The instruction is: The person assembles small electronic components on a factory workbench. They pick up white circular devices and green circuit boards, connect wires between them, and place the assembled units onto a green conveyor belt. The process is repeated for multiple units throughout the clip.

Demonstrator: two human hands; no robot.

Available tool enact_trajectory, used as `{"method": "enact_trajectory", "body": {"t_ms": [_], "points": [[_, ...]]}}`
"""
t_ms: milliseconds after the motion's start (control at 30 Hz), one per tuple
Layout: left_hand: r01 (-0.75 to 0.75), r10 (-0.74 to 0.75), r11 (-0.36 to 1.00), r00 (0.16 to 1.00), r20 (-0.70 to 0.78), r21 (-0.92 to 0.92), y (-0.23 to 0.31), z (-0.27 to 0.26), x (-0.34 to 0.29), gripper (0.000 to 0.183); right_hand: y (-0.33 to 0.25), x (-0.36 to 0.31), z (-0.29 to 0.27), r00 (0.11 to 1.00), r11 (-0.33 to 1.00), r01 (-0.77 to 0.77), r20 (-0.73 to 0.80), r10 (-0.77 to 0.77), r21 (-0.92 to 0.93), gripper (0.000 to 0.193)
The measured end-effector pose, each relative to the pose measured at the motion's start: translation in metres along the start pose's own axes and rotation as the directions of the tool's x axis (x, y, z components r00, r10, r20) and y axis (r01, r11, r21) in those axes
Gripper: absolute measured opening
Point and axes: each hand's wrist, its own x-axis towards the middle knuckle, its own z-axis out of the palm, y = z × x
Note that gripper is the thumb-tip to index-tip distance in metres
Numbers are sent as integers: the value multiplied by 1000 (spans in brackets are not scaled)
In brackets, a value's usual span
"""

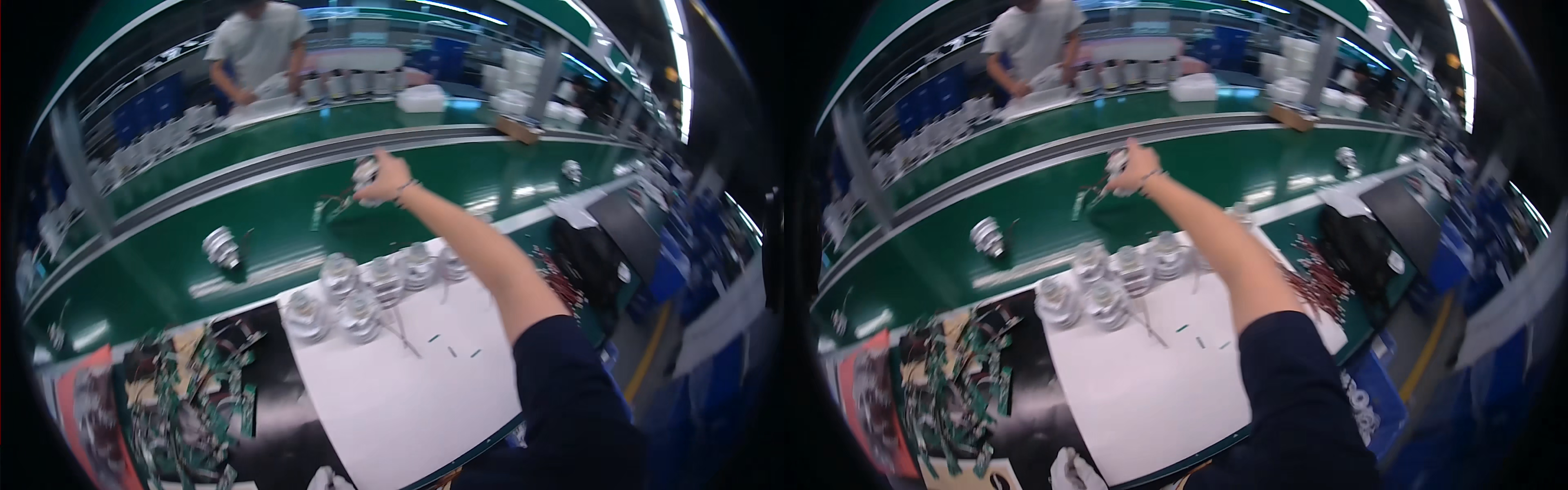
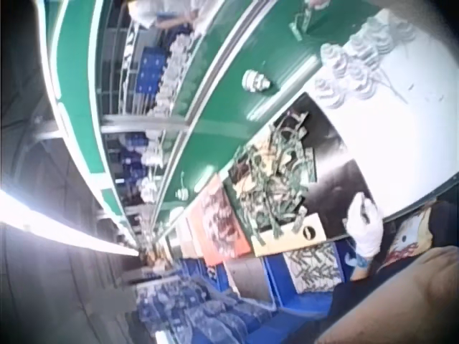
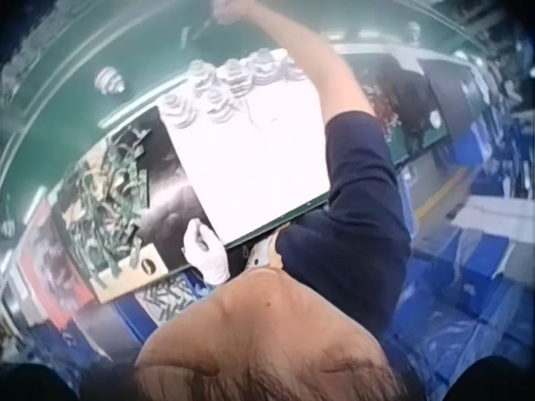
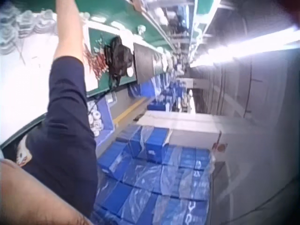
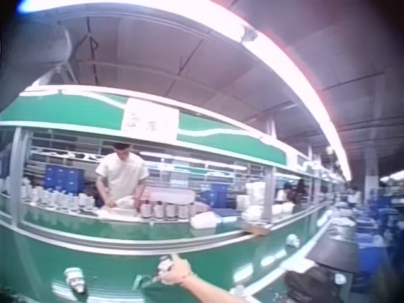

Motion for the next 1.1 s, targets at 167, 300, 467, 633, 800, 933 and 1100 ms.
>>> {"method": "enact_trajectory", "body": {"t_ms": [167,300,467,633,800,933,1100], "points": [[-6,10,998,998,62,-66,-5,-4,1,22,54,-26,35,958,992,68,286,-35,-108,96],[-115,117,992,993,34,-60,5,-16,18,20,39,4,-20,771,887,150,613,171,-436,104],[-38,44,994,997,62,-103,0,-24,21,22,-125,42,33,802,879,468,461,-380,-91,115],[1,3,989,1000,27,-151,-1,-22,23,22,-277,-4,176,755,987,133,635,-162,94,129],[20,-22,986,1000,-11,-167,2,-21,24,23,-306,-20,210,842,969,164,486,-236,187,97],[-16,14,985,1000,-12,-174,-3,-21,21,25,-301,-23,149,731,923,289,565,-384,254,73],[-78,91,983,993,71,-163,-4,-23,24,25,-257,-55,-29,347,877,410,847,-403,249,57]]}}
